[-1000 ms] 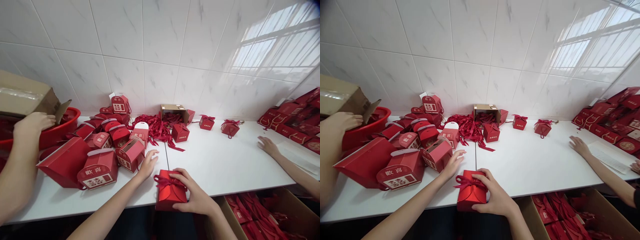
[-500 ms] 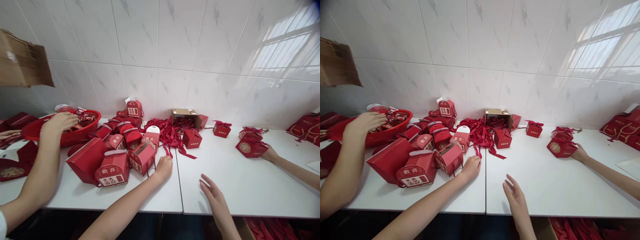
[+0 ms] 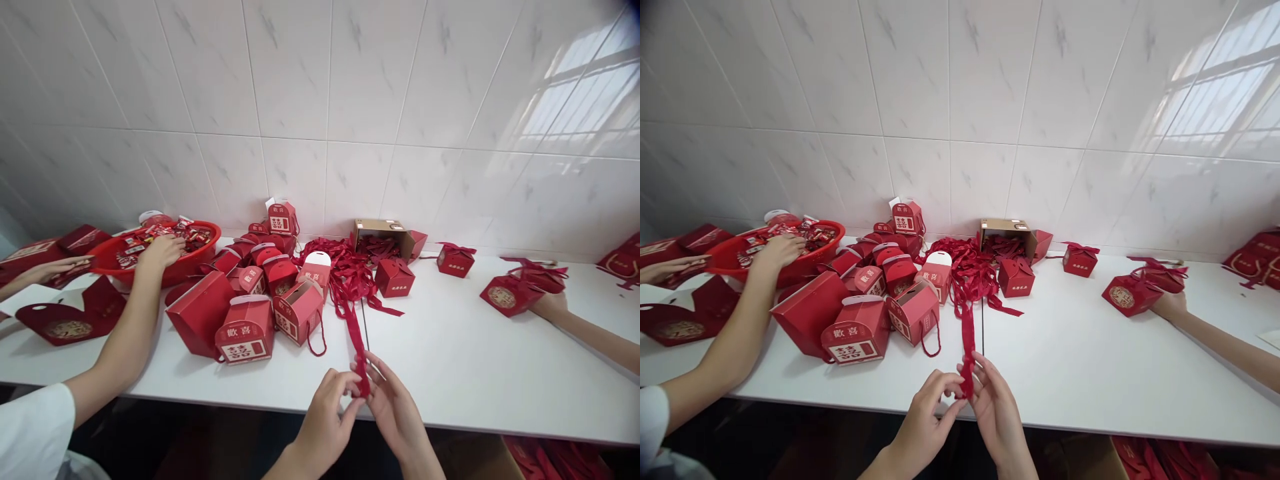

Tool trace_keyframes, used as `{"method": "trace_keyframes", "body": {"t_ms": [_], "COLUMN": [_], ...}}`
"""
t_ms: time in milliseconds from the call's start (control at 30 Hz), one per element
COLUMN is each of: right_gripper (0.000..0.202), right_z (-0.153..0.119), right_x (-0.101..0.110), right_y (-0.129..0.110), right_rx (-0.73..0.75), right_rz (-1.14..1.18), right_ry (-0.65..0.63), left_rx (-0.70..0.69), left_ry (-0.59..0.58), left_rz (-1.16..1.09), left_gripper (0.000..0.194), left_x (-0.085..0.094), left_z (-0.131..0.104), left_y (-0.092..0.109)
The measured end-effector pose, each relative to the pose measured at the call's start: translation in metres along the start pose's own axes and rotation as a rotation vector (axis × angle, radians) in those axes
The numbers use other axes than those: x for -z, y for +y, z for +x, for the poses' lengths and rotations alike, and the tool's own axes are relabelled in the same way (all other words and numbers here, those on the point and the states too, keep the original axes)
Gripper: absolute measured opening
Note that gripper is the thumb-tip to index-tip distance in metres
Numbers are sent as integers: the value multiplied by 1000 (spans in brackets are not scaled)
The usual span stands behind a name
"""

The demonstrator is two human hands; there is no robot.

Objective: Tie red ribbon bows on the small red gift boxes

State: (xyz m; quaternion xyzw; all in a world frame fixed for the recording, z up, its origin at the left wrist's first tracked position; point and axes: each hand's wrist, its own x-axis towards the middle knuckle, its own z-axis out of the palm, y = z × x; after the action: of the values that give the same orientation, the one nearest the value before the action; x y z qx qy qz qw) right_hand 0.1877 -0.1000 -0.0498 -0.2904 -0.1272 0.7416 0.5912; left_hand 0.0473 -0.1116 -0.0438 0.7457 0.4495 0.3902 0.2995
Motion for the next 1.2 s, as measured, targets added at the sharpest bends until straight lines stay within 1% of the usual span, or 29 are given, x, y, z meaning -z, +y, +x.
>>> {"method": "trace_keyframes", "body": {"t_ms": [67, 133, 300, 433, 500, 633, 800, 933, 1067, 1133, 1200], "right_gripper": [31, 30, 30, 27, 26, 23, 23, 23, 16, 17, 18], "right_z": [5, 12, 30, 40, 44, 48, 44, 32, 15, 2, -16], "right_x": [3, 8, 26, 33, 36, 49, 83, 112, 134, 141, 144], "right_y": [-7, -16, -35, -38, -39, -49, -76, -101, -128, -139, -143], "right_rx": [43, 97, 195, 246, 271, 348, 460, 569, 690, 728, 765], "right_rz": [0, -5, -15, 1, 1, 0, -2, -33, -33, -14, -22], "right_ry": [33, 73, 216, 247, 258, 308, 402, 491, 594, 635, 643], "left_rx": [57, 92, 185, 239, 253, 269, 252, 257, 254, 232, 160], "left_ry": [-46, -89, -51, -84, -30, 176, 270, 310, 256, 247, 321], "left_rz": [-79, -149, -264, -342, -396, -518, -564, -500, -345, -159, 119], "left_gripper": [23, 23, 16, 15, 15, 23, 28, 29, 23, 20, 15], "left_x": [5, 16, 60, 91, 102, 120, 142, 151, 152, 145, 129], "left_z": [-12, -22, -38, -42, -44, -47, -50, -47, -36, -26, -12], "left_y": [4, 6, 8, 13, 17, 21, 15, 5, -15, -25, -29]}}
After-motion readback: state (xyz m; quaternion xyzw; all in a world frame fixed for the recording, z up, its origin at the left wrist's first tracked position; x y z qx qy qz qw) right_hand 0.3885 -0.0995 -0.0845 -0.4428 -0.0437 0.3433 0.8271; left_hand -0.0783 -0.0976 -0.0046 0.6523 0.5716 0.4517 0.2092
